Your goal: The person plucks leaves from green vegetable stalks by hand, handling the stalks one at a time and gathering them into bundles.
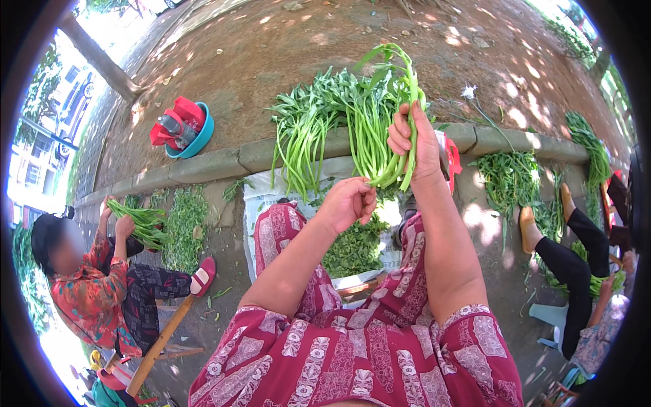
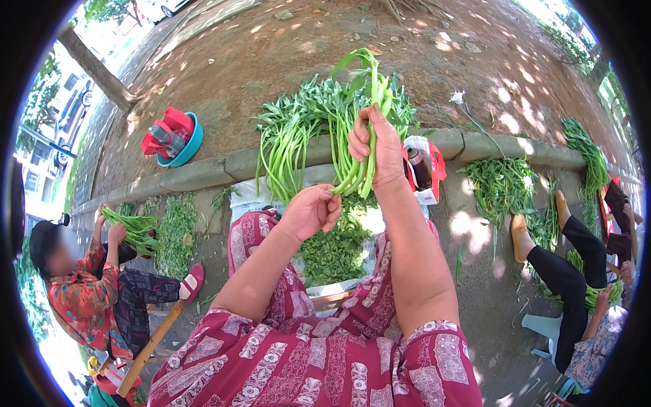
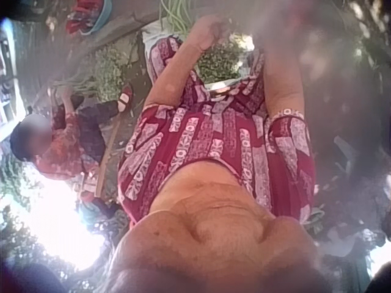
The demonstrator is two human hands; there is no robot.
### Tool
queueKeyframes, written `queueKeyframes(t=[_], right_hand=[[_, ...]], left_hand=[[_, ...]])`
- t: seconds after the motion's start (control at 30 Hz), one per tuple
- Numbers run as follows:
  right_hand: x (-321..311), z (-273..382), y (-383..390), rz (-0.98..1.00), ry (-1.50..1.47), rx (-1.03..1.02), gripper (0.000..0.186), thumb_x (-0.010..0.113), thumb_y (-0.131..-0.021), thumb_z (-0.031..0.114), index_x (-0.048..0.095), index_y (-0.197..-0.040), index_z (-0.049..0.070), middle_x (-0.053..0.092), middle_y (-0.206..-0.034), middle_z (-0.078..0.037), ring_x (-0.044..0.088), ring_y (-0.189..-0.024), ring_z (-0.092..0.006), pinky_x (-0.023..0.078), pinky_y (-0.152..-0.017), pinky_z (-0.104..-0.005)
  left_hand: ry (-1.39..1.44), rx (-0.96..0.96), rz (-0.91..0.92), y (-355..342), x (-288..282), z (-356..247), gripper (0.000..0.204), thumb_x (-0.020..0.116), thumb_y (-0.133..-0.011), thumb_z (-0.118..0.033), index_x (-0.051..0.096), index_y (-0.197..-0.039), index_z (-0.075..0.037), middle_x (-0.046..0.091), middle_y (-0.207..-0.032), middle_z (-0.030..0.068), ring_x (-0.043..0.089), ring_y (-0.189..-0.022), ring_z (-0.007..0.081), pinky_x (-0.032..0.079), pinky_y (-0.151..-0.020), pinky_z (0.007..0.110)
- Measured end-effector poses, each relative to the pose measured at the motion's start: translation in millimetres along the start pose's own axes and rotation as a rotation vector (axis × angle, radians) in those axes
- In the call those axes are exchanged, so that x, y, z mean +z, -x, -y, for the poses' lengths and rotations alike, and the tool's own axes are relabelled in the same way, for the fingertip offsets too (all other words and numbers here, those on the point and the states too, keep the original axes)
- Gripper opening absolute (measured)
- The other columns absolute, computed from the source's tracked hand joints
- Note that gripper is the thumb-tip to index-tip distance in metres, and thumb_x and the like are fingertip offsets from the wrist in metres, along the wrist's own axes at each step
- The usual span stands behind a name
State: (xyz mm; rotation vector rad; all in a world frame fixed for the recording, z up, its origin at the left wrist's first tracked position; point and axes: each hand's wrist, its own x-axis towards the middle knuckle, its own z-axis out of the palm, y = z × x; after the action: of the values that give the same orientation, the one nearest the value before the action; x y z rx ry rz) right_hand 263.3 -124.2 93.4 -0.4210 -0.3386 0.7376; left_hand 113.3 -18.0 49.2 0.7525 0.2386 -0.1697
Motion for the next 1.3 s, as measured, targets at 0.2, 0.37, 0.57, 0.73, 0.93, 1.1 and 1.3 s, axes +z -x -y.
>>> queueKeyframes(t=[0.2,0.37,0.57,0.73,0.93,1.1,1.3], right_hand=[[0.5,-1.8,0.6,-0.02,0.017,0.014,0.027,0.05,-0.091,0.034,0.054,-0.089,0.007,0.038,-0.058,0.0,0.035,-0.043,-0.0093,0.028,-0.038,-0.0222],[2.9,-3.5,0.9,-0.031,0.009,0.016,0.025,0.044,-0.094,0.032,0.053,-0.09,0.008,0.037,-0.059,0.001,0.033,-0.042,-0.0071,0.028,-0.036,-0.0201],[0.1,-2.1,1.4,-0.03,0.018,0.055,0.027,0.048,-0.092,0.034,0.053,-0.088,0.008,0.038,-0.057,0.001,0.034,-0.042,-0.0081,0.026,-0.036,-0.0215],[-6.8,17.2,-2.9,-0.007,-0.041,-0.039,0.027,0.046,-0.093,0.034,0.053,-0.087,0.008,0.037,-0.057,0.003,0.032,-0.042,-0.0062,0.026,-0.037,-0.021],[-8.9,23.7,-2.0,0.033,-0.099,-0.022,0.027,0.046,-0.093,0.033,0.052,-0.088,0.007,0.037,-0.057,0.002,0.032,-0.043,-0.0061,0.027,-0.037,-0.0203],[-5.7,20.6,1.0,0.008,-0.084,0.003,0.026,0.046,-0.093,0.032,0.053,-0.088,0.007,0.037,-0.057,0.002,0.033,-0.042,-0.0063,0.027,-0.036,-0.0202],[-0.8,10.6,0.8,0.058,-0.067,0.1,0.027,0.044,-0.094,0.032,0.054,-0.09,0.008,0.037,-0.057,0.002,0.033,-0.042,-0.0068,0.027,-0.036,-0.02]], left_hand=[[-0.031,-0.021,0.008,-2.3,-0.1,-0.2,0.014,0.047,-0.08,-0.014,0.046,-0.071,-0.003,0.046,-0.063,0.0052,0.049,-0.053,0.0168,0.041,-0.036,0.028],[-0.038,-0.044,0.022,-0.5,4.5,-0.1,0.013,0.048,-0.078,-0.013,0.046,-0.07,-0.003,0.044,-0.061,0.0055,0.048,-0.051,0.0165,0.041,-0.036,0.028],[-0.075,-0.13,0.09,2.1,7.0,-3.3,0.012,0.049,-0.075,-0.012,0.048,-0.068,-0.002,0.046,-0.057,0.0062,0.045,-0.044,0.0156,0.04,-0.034,0.027],[-0.184,-0.304,0.195,9.9,5.2,13.0,0.007,0.051,-0.071,-0.007,0.053,-0.068,-0.001,0.052,-0.059,0.0073,0.047,-0.041,0.0137,0.042,-0.035,0.024],[-0.953,-0.033,0.043,1.1,-12.7,22.3,0.017,0.051,-0.07,0.0,0.062,-0.082,0.0,0.06,-0.067,0.003,0.055,-0.061,0.0092,0.046,-0.054,0.023],[-1.082,0.011,0.011,9.4,-4.9,-0.9,0.016,0.062,-0.077,-0.011,0.063,-0.089,-0.001,0.061,-0.073,0.0019,0.054,-0.067,0.0073,0.044,-0.061,0.023],[-0.879,0.32,-0.047,10.3,-2.5,-5.1,0.019,0.062,-0.082,-0.012,0.06,-0.098,-0.001,0.057,-0.084,0.0008,0.053,-0.073,0.0071,0.044,-0.065,0.021]])
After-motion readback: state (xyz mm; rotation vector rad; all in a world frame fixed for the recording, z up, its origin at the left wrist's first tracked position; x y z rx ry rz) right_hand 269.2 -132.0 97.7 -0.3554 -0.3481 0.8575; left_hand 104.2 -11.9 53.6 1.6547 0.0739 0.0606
